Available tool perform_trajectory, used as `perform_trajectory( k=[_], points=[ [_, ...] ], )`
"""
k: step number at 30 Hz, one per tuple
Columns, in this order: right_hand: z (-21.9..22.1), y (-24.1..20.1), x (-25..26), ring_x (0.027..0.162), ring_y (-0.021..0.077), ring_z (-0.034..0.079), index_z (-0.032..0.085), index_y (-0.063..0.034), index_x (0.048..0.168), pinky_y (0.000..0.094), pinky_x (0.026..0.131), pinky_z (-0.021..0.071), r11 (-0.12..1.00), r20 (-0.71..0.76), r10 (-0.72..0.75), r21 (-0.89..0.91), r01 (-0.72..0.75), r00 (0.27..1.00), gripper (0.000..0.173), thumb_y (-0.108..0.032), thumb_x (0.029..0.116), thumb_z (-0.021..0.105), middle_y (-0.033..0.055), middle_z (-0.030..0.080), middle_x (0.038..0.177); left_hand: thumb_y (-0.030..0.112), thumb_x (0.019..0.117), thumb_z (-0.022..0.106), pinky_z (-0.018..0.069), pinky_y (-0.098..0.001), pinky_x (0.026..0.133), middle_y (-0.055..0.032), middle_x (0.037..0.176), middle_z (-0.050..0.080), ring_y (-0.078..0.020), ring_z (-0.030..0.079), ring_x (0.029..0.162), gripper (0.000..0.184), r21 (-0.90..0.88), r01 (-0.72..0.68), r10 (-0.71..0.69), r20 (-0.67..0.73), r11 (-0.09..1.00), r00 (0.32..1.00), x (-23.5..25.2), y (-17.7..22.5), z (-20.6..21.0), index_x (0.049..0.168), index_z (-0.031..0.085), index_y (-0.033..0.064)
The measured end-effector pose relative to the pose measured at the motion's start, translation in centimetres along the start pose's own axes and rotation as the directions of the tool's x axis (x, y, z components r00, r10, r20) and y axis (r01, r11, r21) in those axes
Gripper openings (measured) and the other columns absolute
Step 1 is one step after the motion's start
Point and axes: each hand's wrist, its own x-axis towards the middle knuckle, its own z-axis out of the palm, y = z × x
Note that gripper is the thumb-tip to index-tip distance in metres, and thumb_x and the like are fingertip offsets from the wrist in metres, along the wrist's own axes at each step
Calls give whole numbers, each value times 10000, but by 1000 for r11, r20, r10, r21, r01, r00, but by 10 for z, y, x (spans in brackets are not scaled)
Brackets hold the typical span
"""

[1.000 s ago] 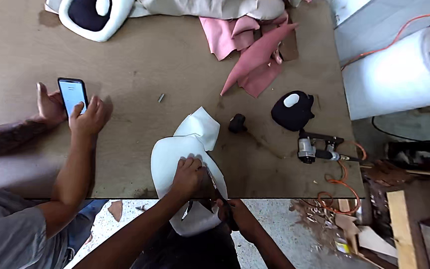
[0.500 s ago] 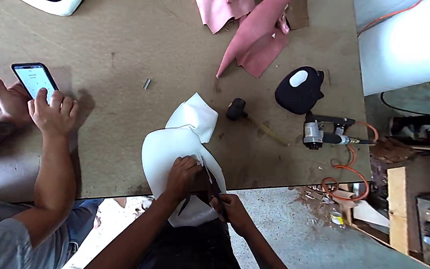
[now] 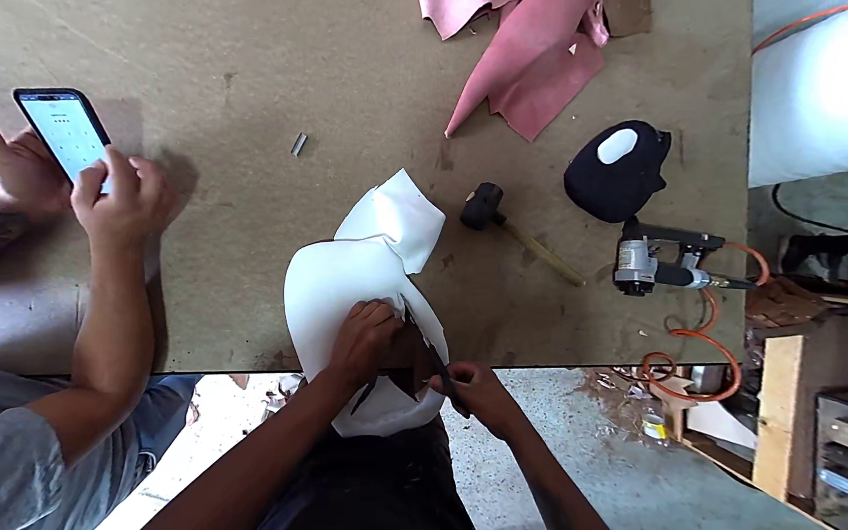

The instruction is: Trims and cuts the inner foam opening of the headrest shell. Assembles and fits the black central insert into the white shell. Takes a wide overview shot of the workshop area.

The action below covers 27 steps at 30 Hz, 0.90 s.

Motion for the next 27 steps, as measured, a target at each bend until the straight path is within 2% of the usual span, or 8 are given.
perform_trajectory(
  k=[5, 16, 19, 23, 27],
  points=[
    [-19, -7, 6, 452, 122, 485, 609, -104, 712, 293, 453, 426, 992, 36, 29, -120, -24, 999, 531, -587, 811, 809, 14, 535, 567, 167, 997, 611, 508, -356, 954, 20, 1004, 701, -146, 644, 1046, 157, -10, 1, -1, 14, 1000, 1000, -1, -2, -1, 959, 764, 160],
    [-16, -11, 13, 449, 109, 466, 589, -98, 725, 268, 442, 408, 1000, 116, 28, -17, -26, 993, 500, -532, 845, 808, 16, 509, 572, 153, 1006, 587, 503, -364, 915, 20, 1008, 694, -152, 634, 1046, 180, 3, 10, -10, 69, 1000, 998, 0, -4, -1, 942, 755, 156],
    [-11, -11, 16, 452, 115, 466, 592, -87, 724, 273, 440, 403, 1000, 105, -2, 12, 0, 994, 489, -507, 855, 806, 24, 510, 570, 154, 1008, 590, 511, -376, 945, 23, 1049, 709, -151, 642, 1082, 175, -5, 15, -15, 84, 1000, 996, 2, -9, -1, 953, 756, 162],
    [-4, -17, 19, 454, 117, 476, 600, -82, 735, 273, 446, 412, 1000, 93, 16, -8, -15, 996, 496, -518, 852, 804, 29, 523, 576, 147, 1004, 592, 505, -380, 936, 17, 1032, 706, -155, 637, 1077, 176, -25, 3, 0, 94, 1000, 996, 2, -14, -4, 929, 751, 152],
    [-3, -12, 13, 453, 115, 475, 623, -79, 728, 271, 434, 409, 998, 138, -54, 41, 49, 989, 488, -516, 883, 775, 34, 532, 586, 143, 993, 600, 517, -383, 919, 14, 1010, 704, -157, 644, 1055, 180, -4, 9, -8, 128, 1000, 992, 5, -8, -11, 900, 755, 150]
  ],
)
